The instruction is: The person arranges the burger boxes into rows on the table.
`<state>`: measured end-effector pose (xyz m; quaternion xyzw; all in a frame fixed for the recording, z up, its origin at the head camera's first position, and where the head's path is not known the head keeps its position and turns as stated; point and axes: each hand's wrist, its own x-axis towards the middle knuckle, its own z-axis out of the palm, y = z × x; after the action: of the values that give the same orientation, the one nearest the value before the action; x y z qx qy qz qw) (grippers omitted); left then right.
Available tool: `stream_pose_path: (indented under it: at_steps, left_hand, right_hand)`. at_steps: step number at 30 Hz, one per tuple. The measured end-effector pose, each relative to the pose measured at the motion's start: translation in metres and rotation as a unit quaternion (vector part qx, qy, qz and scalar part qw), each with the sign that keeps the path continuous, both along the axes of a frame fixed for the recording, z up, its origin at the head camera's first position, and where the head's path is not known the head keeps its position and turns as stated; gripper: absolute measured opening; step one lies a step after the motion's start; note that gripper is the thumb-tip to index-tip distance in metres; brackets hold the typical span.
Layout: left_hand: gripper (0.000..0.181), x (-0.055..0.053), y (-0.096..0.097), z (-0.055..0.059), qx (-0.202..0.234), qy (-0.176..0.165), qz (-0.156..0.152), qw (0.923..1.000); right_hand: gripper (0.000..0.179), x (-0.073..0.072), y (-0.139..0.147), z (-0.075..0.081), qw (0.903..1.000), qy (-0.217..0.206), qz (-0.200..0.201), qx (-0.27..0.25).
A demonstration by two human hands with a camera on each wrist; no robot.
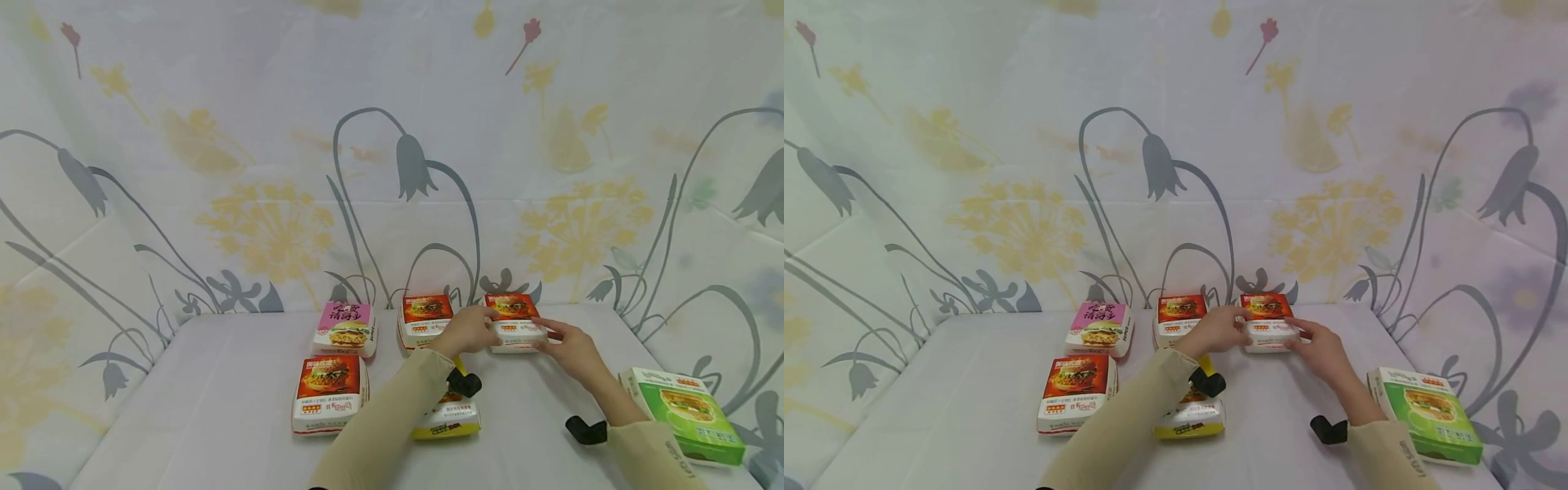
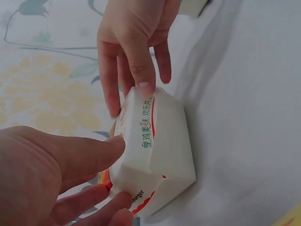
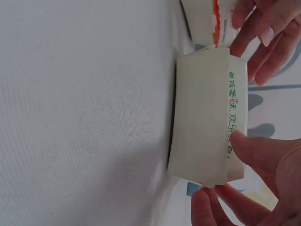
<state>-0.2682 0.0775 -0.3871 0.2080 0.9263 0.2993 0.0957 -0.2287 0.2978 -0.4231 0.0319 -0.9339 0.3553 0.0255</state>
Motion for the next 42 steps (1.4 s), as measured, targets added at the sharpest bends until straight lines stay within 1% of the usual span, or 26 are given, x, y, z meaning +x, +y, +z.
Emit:
stream_pose_path:
  at_steps: [3, 6, 10, 15, 20, 24, 28, 33, 37, 42]
  left_hand:
    - [0.048, 0.001, 0.000, 0.001, 0.002, 0.000, 0.001, 1.0000]
    - [0.049, 0.002, 0.000, 0.002, -0.004, 0.002, -0.003, 1.0000]
    - [0.049, 0.002, 0.000, 0.002, -0.011, 0.003, -0.007, 0.9999]
    - [0.048, 0.000, 0.000, -0.002, -0.016, 0.010, -0.008, 0.9998]
    - [0.048, -0.001, 0.001, -0.003, -0.049, 0.036, -0.016, 0.9980]
    - [0.045, -0.002, 0.003, -0.001, -0.079, 0.073, -0.021, 0.9940]
    - [0.038, -0.003, 0.006, 0.001, -0.092, 0.095, -0.015, 0.9912]
    - [0.037, -0.005, 0.008, 0.002, -0.116, 0.109, 0.008, 0.9872]
    - [0.038, -0.006, 0.009, 0.001, -0.127, 0.106, 0.022, 0.9859]
    - [0.038, -0.006, 0.009, 0.000, -0.114, 0.091, 0.024, 0.9890]
  right_hand:
    - [0.051, 0.001, -0.003, -0.001, 0.9996, 0.022, -0.003, 0.014]
    - [0.049, 0.002, -0.004, -0.001, 0.9992, 0.033, -0.005, 0.022]
    - [0.049, 0.003, -0.005, -0.001, 0.9992, 0.029, -0.008, 0.028]
    - [0.050, 0.004, -0.005, 0.000, 0.9993, 0.024, -0.007, 0.029]
    - [0.050, 0.004, -0.006, 0.000, 0.9994, 0.021, -0.006, 0.025]
    - [0.052, 0.005, -0.007, 0.002, 0.9999, 0.009, -0.009, 0.010]
    - [0.054, 0.006, -0.008, 0.005, 0.9999, 0.001, -0.010, -0.001]
    - [0.055, 0.007, -0.007, 0.007, 1.0000, 0.003, -0.003, 0.002]
    - [0.058, 0.008, -0.003, 0.010, 1.0000, -0.005, 0.000, 0.008]
    - [0.058, 0.015, 0.007, 0.025, 0.9999, -0.006, 0.001, 0.011]
